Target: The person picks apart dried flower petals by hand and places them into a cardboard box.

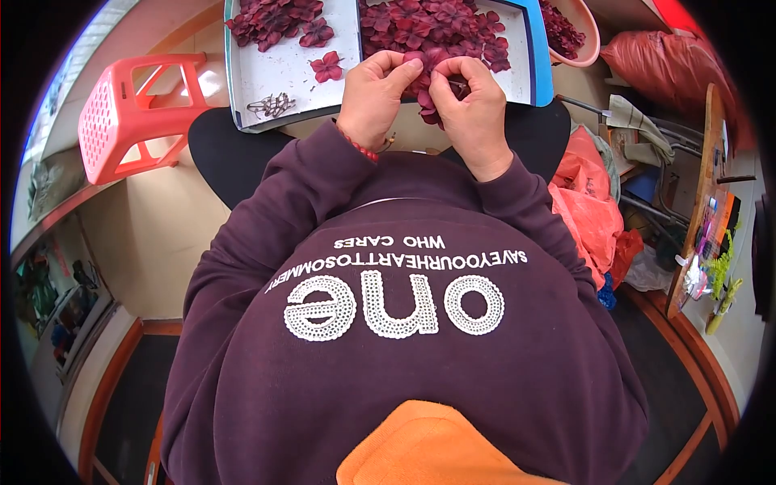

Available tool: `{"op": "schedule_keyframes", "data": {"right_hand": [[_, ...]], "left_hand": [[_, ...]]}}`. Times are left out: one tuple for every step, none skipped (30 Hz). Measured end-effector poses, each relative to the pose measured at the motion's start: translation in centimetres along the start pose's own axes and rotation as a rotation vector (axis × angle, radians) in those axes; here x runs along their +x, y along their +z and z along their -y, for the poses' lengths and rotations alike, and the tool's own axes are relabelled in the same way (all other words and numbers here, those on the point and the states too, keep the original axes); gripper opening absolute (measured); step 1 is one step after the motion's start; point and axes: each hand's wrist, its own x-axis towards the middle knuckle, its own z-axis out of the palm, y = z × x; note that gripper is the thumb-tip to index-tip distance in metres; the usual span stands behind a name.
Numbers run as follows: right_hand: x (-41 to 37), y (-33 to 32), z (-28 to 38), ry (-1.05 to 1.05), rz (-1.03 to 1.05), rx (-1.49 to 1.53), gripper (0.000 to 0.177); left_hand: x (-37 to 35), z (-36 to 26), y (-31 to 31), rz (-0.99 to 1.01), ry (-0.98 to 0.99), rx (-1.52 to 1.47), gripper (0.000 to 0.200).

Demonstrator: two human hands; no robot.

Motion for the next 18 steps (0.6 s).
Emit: {"op": "schedule_keyframes", "data": {"right_hand": [[0.0, 0.0, 0.0, -0.03, -0.011, -0.018, 0.007], [0.0, 0.0, 0.0, -0.06, -0.022, -0.036, 0.008], [0.0, 0.0, -0.1, -0.091, -0.032, -0.054, 0.009], [0.0, 0.0, -0.1, -0.09, -0.033, -0.054, 0.009], [0.0, 0.0, -0.1, -0.121, -0.04, -0.088, 0.01], [-0.1, 0.0, -0.2, -0.151, -0.048, -0.122, 0.01], [-0.1, 0.0, -0.2, -0.182, -0.055, -0.156, 0.011], [-0.2, 0.1, -0.2, -0.213, -0.063, -0.19, 0.012], [-0.2, 0.1, -0.2, -0.212, -0.063, -0.19, 0.012], [-0.2, 0.2, -0.3, -0.242, -0.082, -0.2, 0.012], [-0.2, 0.3, -0.3, -0.273, -0.1, -0.21, 0.013], [-0.2, 0.5, -0.3, -0.303, -0.118, -0.22, 0.013], [-0.2, 0.5, -0.2, -0.334, -0.136, -0.23, 0.014], [-0.1, 0.5, -0.2, -0.334, -0.137, -0.231, 0.014], [-0.1, 0.5, 0.0, -0.339, -0.148, -0.21, 0.014], [-0.1, 0.5, 0.1, -0.345, -0.159, -0.189, 0.014], [0.0, 0.4, 0.3, -0.35, -0.169, -0.166, 0.015], [-0.1, 0.4, 0.4, -0.355, -0.18, -0.144, 0.015]], "left_hand": [[0.0, 0.1, 0.0, 0.003, 0.003, -0.001, 0.009], [0.0, 0.3, 0.0, 0.007, 0.007, -0.001, 0.009], [0.1, 0.3, 0.0, 0.009, 0.01, -0.002, 0.009], [0.0, 0.3, 0.1, 0.01, 0.01, -0.001, 0.009], [-0.1, 0.2, 0.1, 0.003, 0.016, 0.003, 0.009], [-0.2, 0.1, 0.2, -0.004, 0.022, 0.007, 0.009], [-0.3, 0.0, 0.3, -0.011, 0.029, 0.01, 0.009], [-0.5, 0.0, 0.4, -0.017, 0.036, 0.014, 0.009], [-0.6, -0.1, 0.6, -0.017, 0.035, 0.014, 0.009], [-0.9, -0.3, 0.8, -0.029, 0.076, 0.043, 0.008], [-1.1, -0.4, 1.0, -0.041, 0.117, 0.072, 0.008], [-1.3, -0.5, 1.2, -0.054, 0.159, 0.101, 0.007], [-1.4, -0.5, 1.3, -0.066, 0.2, 0.13, 0.007], [-1.4, -0.4, 1.4, -0.065, 0.201, 0.129, 0.007], [-1.5, -0.2, 1.4, -0.066, 0.261, 0.153, 0.006], [-1.6, 0.0, 1.4, -0.068, 0.322, 0.177, 0.007], [-1.7, 0.2, 1.3, -0.071, 0.383, 0.202, 0.008], [-1.7, 0.3, 1.3, -0.072, 0.443, 0.227, 0.009]]}}
